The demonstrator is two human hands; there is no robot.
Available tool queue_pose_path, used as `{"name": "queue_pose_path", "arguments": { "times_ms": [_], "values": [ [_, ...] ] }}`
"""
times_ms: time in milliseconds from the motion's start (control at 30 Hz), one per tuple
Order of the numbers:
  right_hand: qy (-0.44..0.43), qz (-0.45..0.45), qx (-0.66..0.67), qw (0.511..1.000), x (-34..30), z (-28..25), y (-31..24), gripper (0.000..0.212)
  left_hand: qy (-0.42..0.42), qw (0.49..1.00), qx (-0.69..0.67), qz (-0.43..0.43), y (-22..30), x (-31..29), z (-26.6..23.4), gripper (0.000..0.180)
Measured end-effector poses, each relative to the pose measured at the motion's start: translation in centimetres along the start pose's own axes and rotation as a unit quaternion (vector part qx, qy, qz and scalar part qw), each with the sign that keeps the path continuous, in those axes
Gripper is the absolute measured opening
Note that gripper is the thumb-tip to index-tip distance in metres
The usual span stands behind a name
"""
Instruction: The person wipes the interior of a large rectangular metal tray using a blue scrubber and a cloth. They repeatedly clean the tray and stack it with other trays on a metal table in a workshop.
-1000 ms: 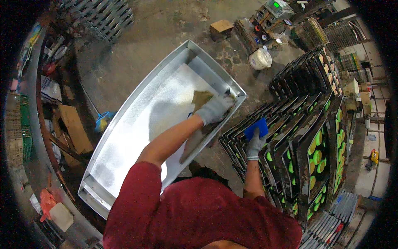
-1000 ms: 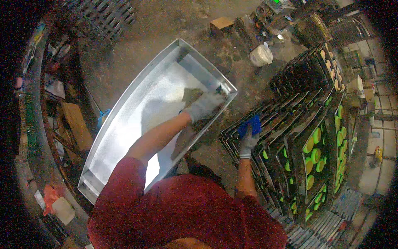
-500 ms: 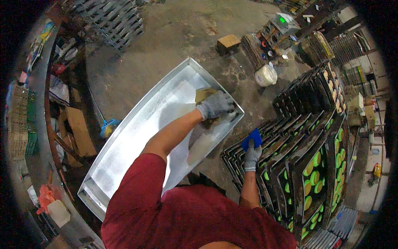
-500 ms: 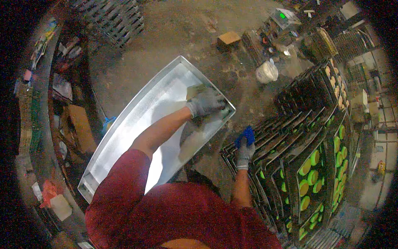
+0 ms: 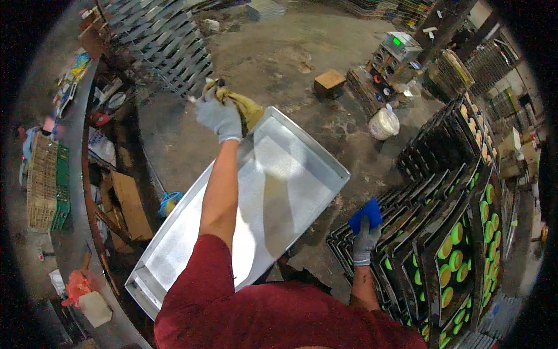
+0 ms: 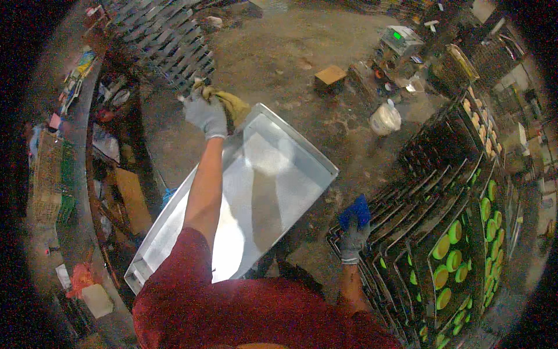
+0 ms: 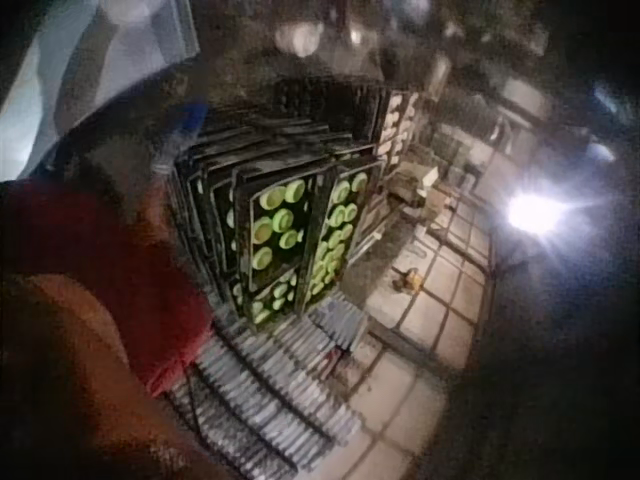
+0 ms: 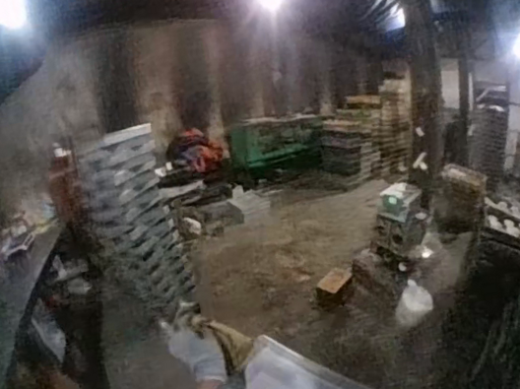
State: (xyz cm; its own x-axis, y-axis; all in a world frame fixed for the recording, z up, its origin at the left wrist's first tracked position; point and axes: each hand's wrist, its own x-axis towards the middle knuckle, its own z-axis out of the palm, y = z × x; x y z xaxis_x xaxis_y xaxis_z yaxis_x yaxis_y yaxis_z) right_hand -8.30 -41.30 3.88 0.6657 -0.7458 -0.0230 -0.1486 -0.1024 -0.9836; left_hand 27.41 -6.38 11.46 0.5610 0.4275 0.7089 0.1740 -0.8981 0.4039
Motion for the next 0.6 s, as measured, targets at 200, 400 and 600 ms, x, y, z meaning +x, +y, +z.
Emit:
{"name": "queue_pose_path", "arguments": {
  "times_ms": [200, 400, 600],
  "values": [
    [-0.251, -0.079, -0.128, 0.956, 7.3, 17.3, -4.6, 0.032, -0.128, 0.985, -0.074, 0.089, -10.7, -6.6, -15.4, 0.053],
    [-0.090, -0.142, -0.247, 0.954, 7.0, 37.3, -3.6, 0.026, -0.252, 0.954, 0.083, -0.140, -24.3, -21.4, -30.5, 0.048],
    [-0.221, 0.126, 0.258, 0.932, 0.0, 40.7, -4.8, 0.029, -0.134, 0.964, 0.125, -0.190, -27.3, -27.1, -31.6, 0.039]
  ]
}}
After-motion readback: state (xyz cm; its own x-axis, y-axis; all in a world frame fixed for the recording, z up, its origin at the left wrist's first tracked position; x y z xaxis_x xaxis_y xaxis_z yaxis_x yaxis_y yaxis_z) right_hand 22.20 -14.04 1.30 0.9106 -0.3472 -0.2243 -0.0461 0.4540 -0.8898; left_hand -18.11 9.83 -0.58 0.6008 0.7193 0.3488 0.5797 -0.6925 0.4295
